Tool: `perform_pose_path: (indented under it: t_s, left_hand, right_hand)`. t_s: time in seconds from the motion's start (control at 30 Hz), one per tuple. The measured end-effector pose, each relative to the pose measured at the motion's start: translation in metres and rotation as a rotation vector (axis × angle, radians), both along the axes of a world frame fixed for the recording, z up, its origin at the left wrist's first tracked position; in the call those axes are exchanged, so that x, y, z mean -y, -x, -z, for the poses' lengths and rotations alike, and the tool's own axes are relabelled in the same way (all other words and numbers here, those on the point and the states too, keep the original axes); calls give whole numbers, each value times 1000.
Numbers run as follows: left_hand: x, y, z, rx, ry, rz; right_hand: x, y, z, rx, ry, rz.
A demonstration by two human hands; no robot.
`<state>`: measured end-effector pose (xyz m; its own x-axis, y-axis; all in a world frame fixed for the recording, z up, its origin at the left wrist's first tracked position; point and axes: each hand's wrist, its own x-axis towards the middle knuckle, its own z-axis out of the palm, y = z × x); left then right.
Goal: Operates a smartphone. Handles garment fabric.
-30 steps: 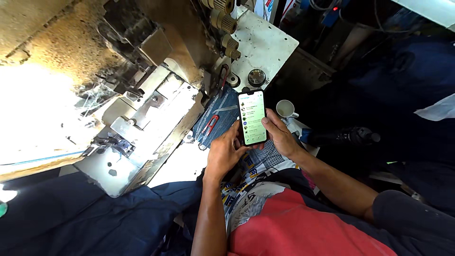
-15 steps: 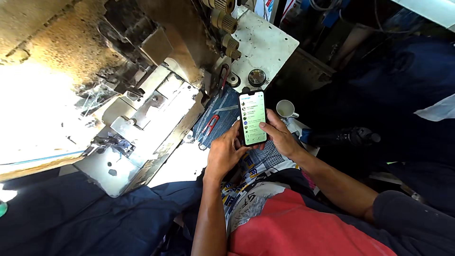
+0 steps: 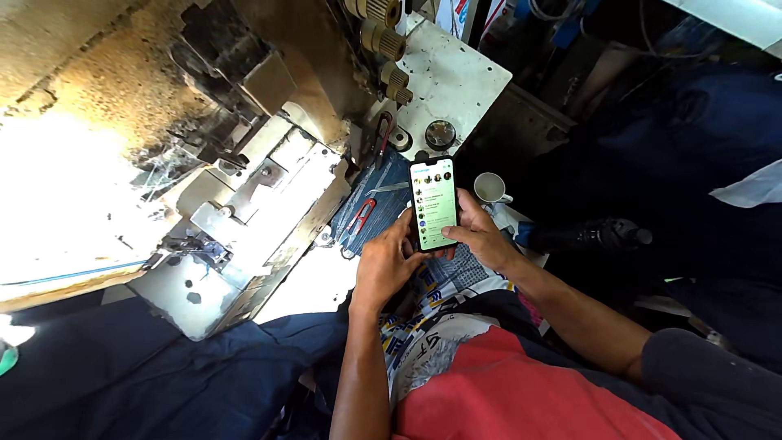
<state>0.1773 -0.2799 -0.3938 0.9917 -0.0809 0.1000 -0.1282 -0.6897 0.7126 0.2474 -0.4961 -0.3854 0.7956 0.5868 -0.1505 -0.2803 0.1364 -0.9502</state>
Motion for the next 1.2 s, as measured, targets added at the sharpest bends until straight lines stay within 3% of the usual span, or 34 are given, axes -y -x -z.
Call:
perform_pose_path:
  t_s: [0.3, 0.87, 1.2]
  left_hand:
    - [1, 0, 0, 6, 4, -3]
    - [0, -1, 1, 14, 27, 15]
    - [0, -1, 2, 6, 16, 13]
  right_hand:
    - [1, 0, 1, 3, -20, -8]
    - [-13, 2, 5, 187, 85, 248]
    - [-5, -1, 11, 196, 64, 187]
